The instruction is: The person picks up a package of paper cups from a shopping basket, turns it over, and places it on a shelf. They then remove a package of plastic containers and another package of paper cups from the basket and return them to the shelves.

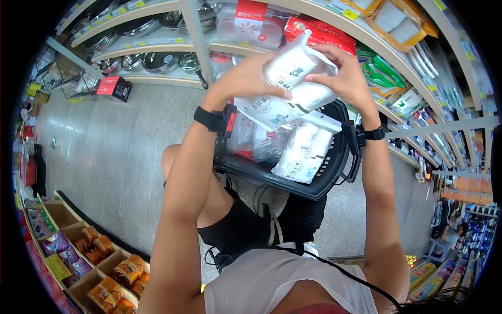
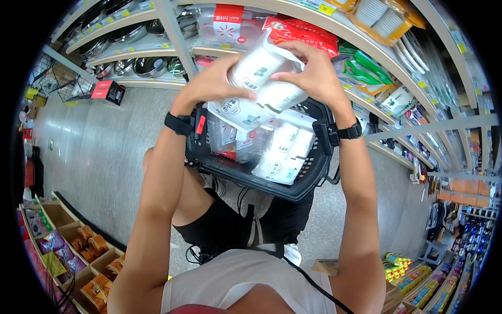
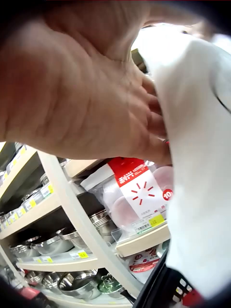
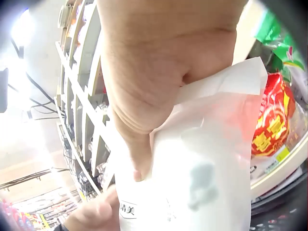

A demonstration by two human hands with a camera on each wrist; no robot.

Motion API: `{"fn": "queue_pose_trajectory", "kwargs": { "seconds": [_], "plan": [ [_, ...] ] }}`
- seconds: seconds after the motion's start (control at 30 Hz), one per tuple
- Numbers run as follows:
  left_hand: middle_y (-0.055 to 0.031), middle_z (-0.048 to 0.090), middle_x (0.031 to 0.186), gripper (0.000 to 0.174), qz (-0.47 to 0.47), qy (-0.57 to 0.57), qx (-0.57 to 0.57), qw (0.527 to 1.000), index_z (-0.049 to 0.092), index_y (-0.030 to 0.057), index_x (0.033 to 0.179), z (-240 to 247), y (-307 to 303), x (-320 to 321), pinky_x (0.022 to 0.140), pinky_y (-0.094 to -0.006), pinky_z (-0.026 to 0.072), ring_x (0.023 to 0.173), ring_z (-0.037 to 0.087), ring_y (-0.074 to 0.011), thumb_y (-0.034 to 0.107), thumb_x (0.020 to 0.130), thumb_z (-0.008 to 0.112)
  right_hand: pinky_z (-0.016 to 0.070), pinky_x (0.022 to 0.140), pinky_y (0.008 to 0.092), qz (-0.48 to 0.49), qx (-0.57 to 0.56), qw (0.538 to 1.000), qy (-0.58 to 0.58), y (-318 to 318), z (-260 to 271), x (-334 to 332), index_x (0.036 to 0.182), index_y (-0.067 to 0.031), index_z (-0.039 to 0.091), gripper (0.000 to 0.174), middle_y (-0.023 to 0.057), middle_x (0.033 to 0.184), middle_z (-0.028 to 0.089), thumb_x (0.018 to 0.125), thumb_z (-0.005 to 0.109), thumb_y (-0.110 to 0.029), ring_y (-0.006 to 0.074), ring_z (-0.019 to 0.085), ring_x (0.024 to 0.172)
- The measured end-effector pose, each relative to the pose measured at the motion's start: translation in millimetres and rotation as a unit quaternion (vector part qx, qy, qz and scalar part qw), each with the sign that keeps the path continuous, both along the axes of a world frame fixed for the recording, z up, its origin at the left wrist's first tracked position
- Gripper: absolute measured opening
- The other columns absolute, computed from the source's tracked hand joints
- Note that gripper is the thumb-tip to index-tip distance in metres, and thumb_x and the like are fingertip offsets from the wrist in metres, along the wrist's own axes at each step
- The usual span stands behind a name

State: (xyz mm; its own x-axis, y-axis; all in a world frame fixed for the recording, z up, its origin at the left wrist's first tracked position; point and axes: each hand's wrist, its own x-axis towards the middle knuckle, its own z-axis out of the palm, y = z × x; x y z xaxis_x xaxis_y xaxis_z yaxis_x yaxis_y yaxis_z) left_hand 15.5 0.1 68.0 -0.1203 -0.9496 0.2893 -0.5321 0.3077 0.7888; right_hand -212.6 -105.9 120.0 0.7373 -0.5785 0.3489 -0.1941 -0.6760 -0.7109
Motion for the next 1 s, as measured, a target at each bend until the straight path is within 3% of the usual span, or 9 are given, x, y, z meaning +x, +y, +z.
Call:
{"fn": "queue_pose_trajectory", "kwargs": {
  "seconds": [0.2,0.3,0.4,0.5,0.63,0.73,0.83,0.97,1.0],
  "plan": [
    [-0.0127,0.07,0.108,0.069,-0.039,0.089,0.037,0.995,0.062,-0.0032,0.123,-4.8,-9.1,-30.7,0.087,-0.0331,0.0509,0.097,0.065,-0.0184,0.029,0.069,0.091,0.0542,0.087,0.0301,-0.089,-0.004,0.995,0.035,11.7,23.5,-38.6,0.119,0.0008,0.066,0.052,0.013,0.108,0.074,0.075,0.088,-0.017,0.0166,0.069,0.097],
    [-0.0108,0.071,0.106,0.062,-0.012,0.087,-0.028,0.996,0.064,-0.0032,0.12,-14.2,-12.2,-33.1,0.088,-0.0312,0.0513,0.097,0.065,-0.0161,0.023,0.07,0.09,0.0538,0.094,0.0361,-0.198,-0.096,0.971,-0.092,17.3,-9.0,-71.8,0.129,-0.0008,0.058,0.067,0.0142,0.111,0.072,0.074,0.089,-0.024,0.023,0.069,0.102],
    [-0.0164,0.073,0.104,0.064,0.037,0.138,-0.025,0.989,0.064,-0.0024,0.124,-9.1,-11.9,-35.5,0.086,-0.0337,0.0531,0.094,0.07,-0.022,0.021,0.069,0.088,0.0489,0.096,0.0412,-0.26,-0.06,0.963,-0.043,37.0,-63.6,-117.1,0.124,0.0008,0.058,0.055,0.0184,0.116,0.067,0.085,0.079,-0.032,0.0305,0.065,0.109],
    [-0.0134,0.074,0.102,0.057,0.062,0.146,-0.017,0.987,0.065,-0.0022,0.12,-6.1,-8.8,-38.2,0.083,-0.0328,0.0541,0.092,0.07,-0.0184,0.016,0.071,0.087,0.0472,0.098,0.0424,-0.341,-0.067,0.937,0.019,68.6,-125.5,-156.1,0.12,0.0064,0.057,0.057,0.0238,0.119,0.061,0.086,0.078,-0.033,0.0389,0.06,0.112],
    [-0.0138,0.074,0.101,0.046,0.062,0.221,0.039,0.973,0.064,-0.0052,0.114,-18.0,-12.9,-43.7,0.077,-0.0316,0.0572,0.086,0.072,-0.0178,0.011,0.076,0.085,0.0458,0.1,0.0418,-0.404,-0.073,0.911,0.042,115.5,-166.8,-181.0,0.121,0.0057,0.058,0.054,0.0236,0.121,0.061,0.085,0.079,-0.028,0.0406,0.059,0.113],
    [-0.0159,0.073,0.102,0.042,0.028,0.293,0.116,0.949,0.062,-0.007,0.115,-22.2,-12.4,-61.9,0.075,-0.0321,0.0596,0.085,0.073,-0.0199,0.007,0.08,0.082,0.046,0.102,0.0392,-0.435,0.028,0.9,-0.003,135.9,-171.3,-182.9,0.123,0.0046,0.058,0.047,0.0218,0.126,0.061,0.09,0.075,-0.025,0.035,0.06,0.118],
    [-0.0154,0.073,0.105,0.043,-0.024,0.333,0.187,0.924,0.062,-0.0076,0.117,-37.6,-9.2,-90.7,0.076,-0.0327,0.0597,0.086,0.073,-0.0201,0.006,0.08,0.082,0.0461,0.105,0.0364,-0.301,0.242,0.887,-0.255,144.2,-168.8,-170.9,0.136,0.0026,0.05,0.042,0.0171,0.136,0.059,0.101,0.061,-0.019,0.0237,0.056,0.126],
    [-0.0148,0.072,0.106,0.043,-0.064,0.363,0.217,0.904,0.063,-0.0063,0.117,-56.5,3.2,-129.8,0.077,-0.0321,0.0591,0.089,0.071,-0.0191,0.004,0.08,0.082,0.0485,0.102,0.0392,-0.23,0.301,0.88,-0.287,156.7,-162.0,-148.9,0.148,0.0,0.032,0.065,0.018,0.131,0.06,0.094,0.068,-0.009,0.0257,0.057,0.122],
    [-0.0148,0.072,0.106,0.043,-0.068,0.359,0.218,0.905,0.063,-0.0063,0.117,-58.1,6.4,-136.5,0.077,-0.0321,0.0591,0.089,0.071,-0.0191,0.004,0.08,0.082,0.0492,0.1,0.0374,-0.227,0.344,0.862,-0.294,160.6,-156.5,-142.9,0.144,0.0006,0.038,0.065,0.0166,0.13,0.06,0.09,0.073,-0.008,0.0235,0.059,0.118]
  ]
}}
